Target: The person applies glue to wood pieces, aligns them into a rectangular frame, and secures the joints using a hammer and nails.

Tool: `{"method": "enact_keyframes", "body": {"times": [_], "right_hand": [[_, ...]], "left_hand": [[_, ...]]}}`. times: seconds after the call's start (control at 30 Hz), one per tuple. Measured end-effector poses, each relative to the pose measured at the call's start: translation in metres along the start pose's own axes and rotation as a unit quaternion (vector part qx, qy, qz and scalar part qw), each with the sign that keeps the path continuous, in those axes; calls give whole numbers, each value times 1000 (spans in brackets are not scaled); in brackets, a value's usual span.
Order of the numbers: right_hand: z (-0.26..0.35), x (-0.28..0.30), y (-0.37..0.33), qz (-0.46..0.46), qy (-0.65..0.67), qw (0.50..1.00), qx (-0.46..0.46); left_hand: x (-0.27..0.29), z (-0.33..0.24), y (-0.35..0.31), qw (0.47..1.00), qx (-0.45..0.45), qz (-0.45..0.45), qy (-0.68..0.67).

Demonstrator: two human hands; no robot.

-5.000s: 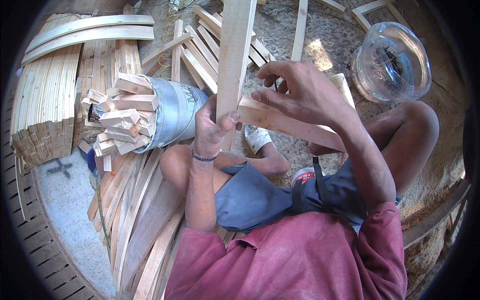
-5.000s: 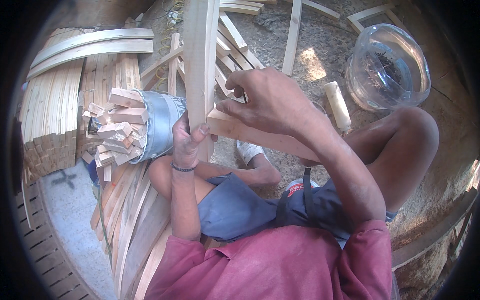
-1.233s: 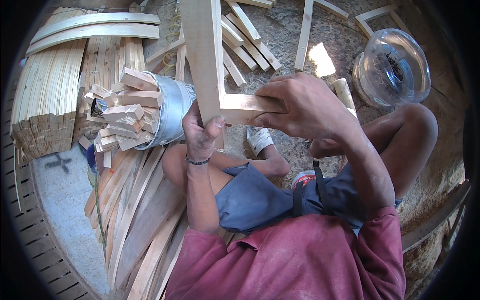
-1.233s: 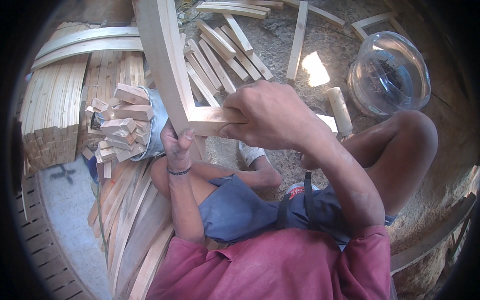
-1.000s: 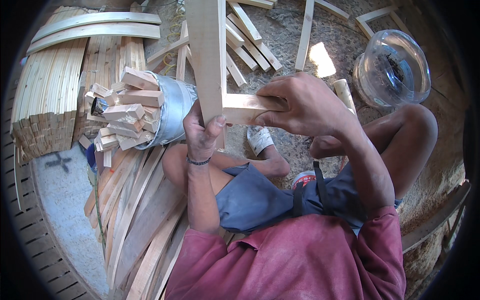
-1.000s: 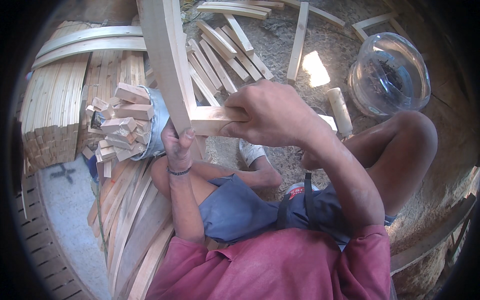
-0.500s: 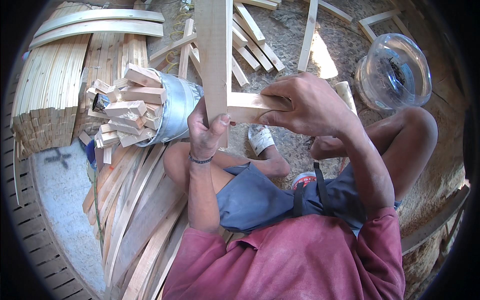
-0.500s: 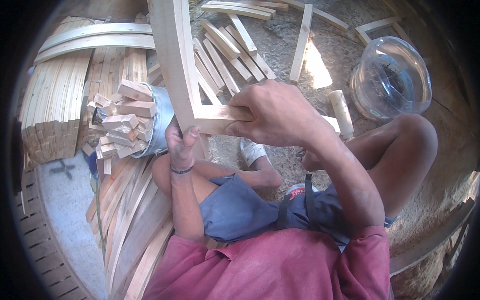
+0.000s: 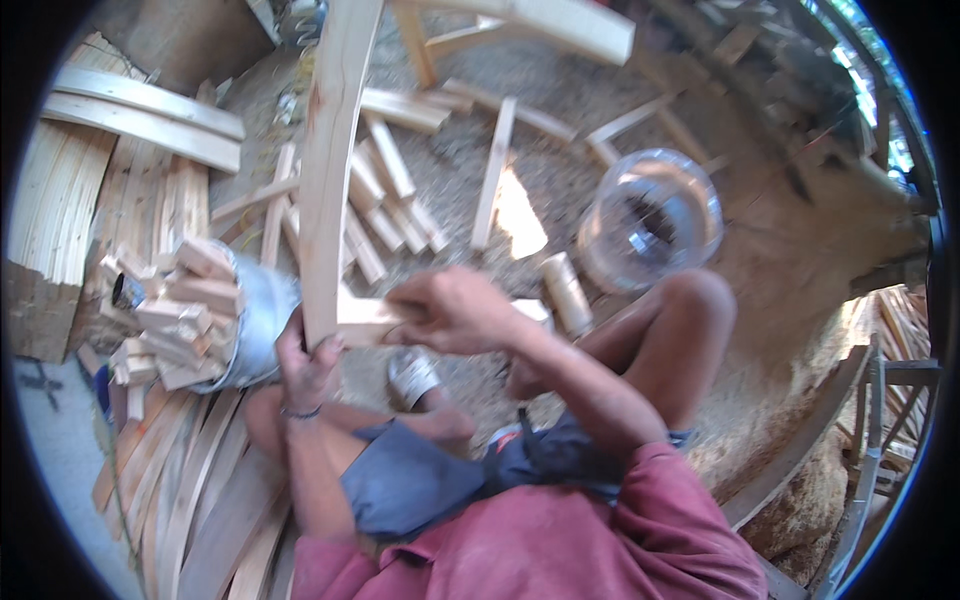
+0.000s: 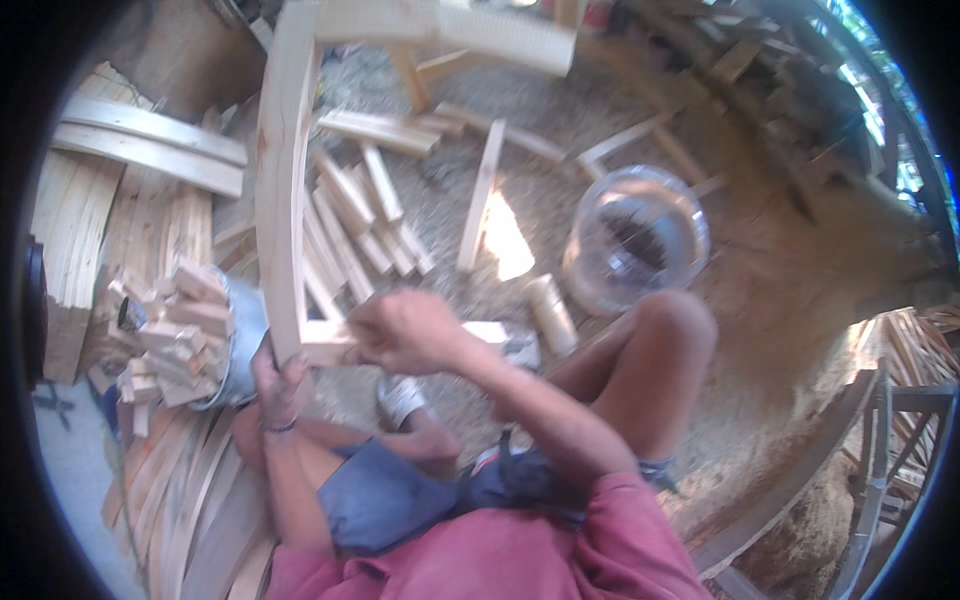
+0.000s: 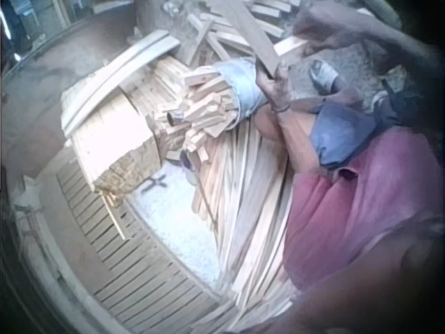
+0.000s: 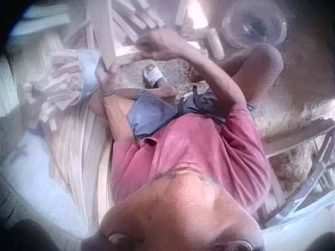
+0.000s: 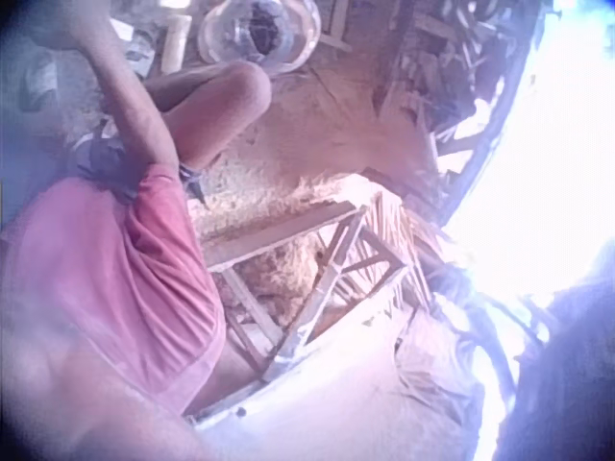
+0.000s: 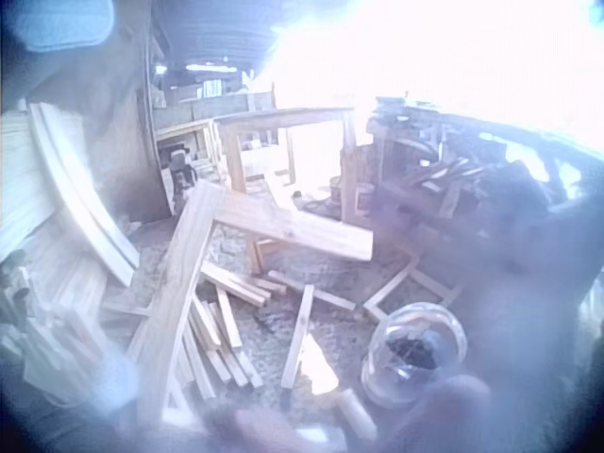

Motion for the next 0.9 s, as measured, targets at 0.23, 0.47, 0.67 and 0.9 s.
{"method": "enact_keyframes", "body": {"times": [0.23,0.47,0.67,0.9], "right_hand": [[-11,-8,6,-44,14,998,36],[-8,-17,4,-58,74,994,46],[0,-12,3,-29,17,999,1],[-49,-37,11,-44,12,999,-17]], "left_hand": [[-5,-29,17,994,-10,49,102],[-5,-35,11,989,-26,38,144],[0,-26,4,995,14,52,88],[-19,-29,19,959,-76,67,264]]}}
Point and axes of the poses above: each hand's wrist, its own y-axis towards the middle knuckle, its own x-axis out of the back of the hand, z = x × y, the point moved 3 cm from there along y, towards the middle knuckle, and after that the axes turned 3 degrees about -y, right-handed, at the moved point
